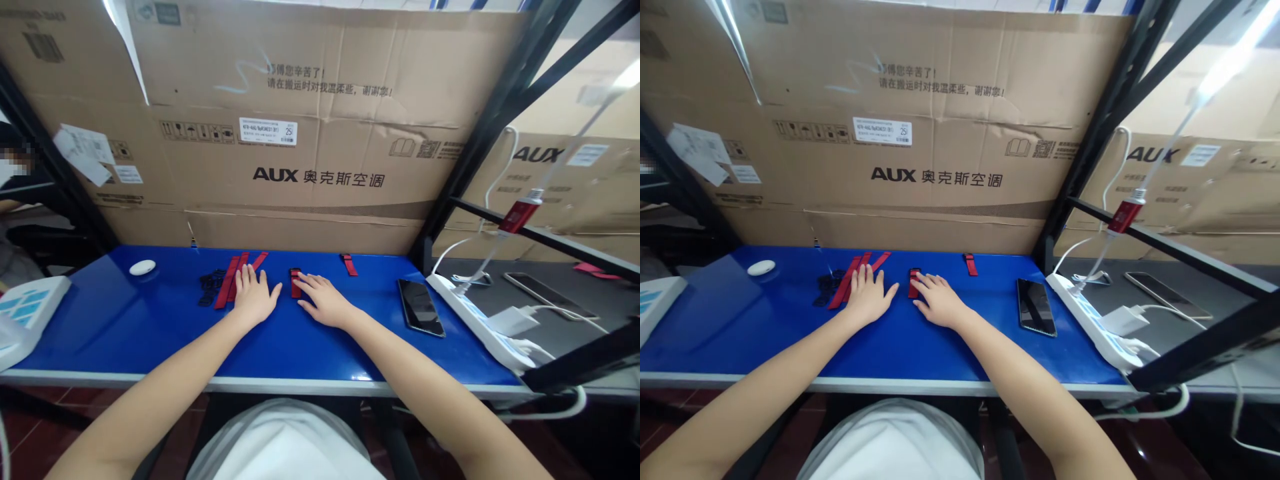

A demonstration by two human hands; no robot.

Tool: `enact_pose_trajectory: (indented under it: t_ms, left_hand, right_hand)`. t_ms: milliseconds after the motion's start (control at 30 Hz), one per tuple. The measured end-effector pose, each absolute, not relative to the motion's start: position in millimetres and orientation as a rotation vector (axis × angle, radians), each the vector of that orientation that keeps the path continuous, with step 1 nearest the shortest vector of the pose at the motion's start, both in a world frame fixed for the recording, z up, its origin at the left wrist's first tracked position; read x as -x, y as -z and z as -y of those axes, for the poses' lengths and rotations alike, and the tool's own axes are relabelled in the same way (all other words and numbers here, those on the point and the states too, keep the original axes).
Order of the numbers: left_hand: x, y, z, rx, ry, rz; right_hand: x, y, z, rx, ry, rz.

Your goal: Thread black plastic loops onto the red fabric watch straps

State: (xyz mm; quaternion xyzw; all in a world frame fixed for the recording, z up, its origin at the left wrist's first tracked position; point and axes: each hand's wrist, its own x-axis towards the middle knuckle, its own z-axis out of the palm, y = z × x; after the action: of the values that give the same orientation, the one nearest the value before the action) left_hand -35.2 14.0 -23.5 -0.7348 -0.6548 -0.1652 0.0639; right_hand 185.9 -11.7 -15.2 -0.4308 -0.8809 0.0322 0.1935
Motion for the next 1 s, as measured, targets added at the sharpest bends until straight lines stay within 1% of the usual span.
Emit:
enact_pose_trajectory:
  t_ms: [100, 167, 267, 400, 500, 567, 733, 800, 867, 933, 1000]
  left_hand:
    - [40.1, 22.2, -18.5, 2.189, 0.407, 1.987]
    - [40.6, 20.9, -17.6, 2.216, 0.331, 1.969]
    - [35.2, 18.5, -10.3, 2.292, 0.290, 1.889]
    - [25.7, 15.7, -0.2, 2.539, 0.315, 1.735]
    - [23.6, 17.0, 1.3, 2.776, 0.383, 1.568]
    - [23.9, 19.6, 0.2, 2.923, 0.466, 1.451]
    - [25.6, 17.7, -9.1, 3.146, 0.744, 1.324]
    - [32.7, 9.1, -18.6, 3.072, 0.888, 1.335]
    - [49.2, -2.7, -31.3, 2.809, 0.975, 1.474]
    - [75.7, -14.2, -44.9, 2.418, 0.907, 1.766]
    - [107.7, -22.3, -56.7, 2.109, 0.739, 2.060]
  right_hand:
    - [-176.6, 15.2, 14.6, 1.044, -0.039, 2.544]
    - [-175.6, 16.3, 12.3, 1.089, -0.048, 2.543]
    - [-189.2, 17.1, 2.2, 1.341, -0.056, 2.446]
    - [-226.5, 14.8, -15.5, 1.738, -0.086, 2.274]
    - [-244.8, 14.2, -22.6, 1.903, -0.109, 2.200]
    - [-243.9, 15.6, -22.1, 1.850, -0.091, 2.212]
    - [-208.3, 24.2, -10.2, 1.302, -0.095, 2.360]
    - [-194.6, 27.0, -6.7, 1.218, -0.126, 2.377]
    - [-187.6, 27.3, -5.0, 1.184, -0.159, 2.378]
    - [-187.6, 24.6, -4.3, 1.205, -0.193, 2.358]
    - [-192.4, 20.3, -3.5, 1.262, -0.243, 2.331]
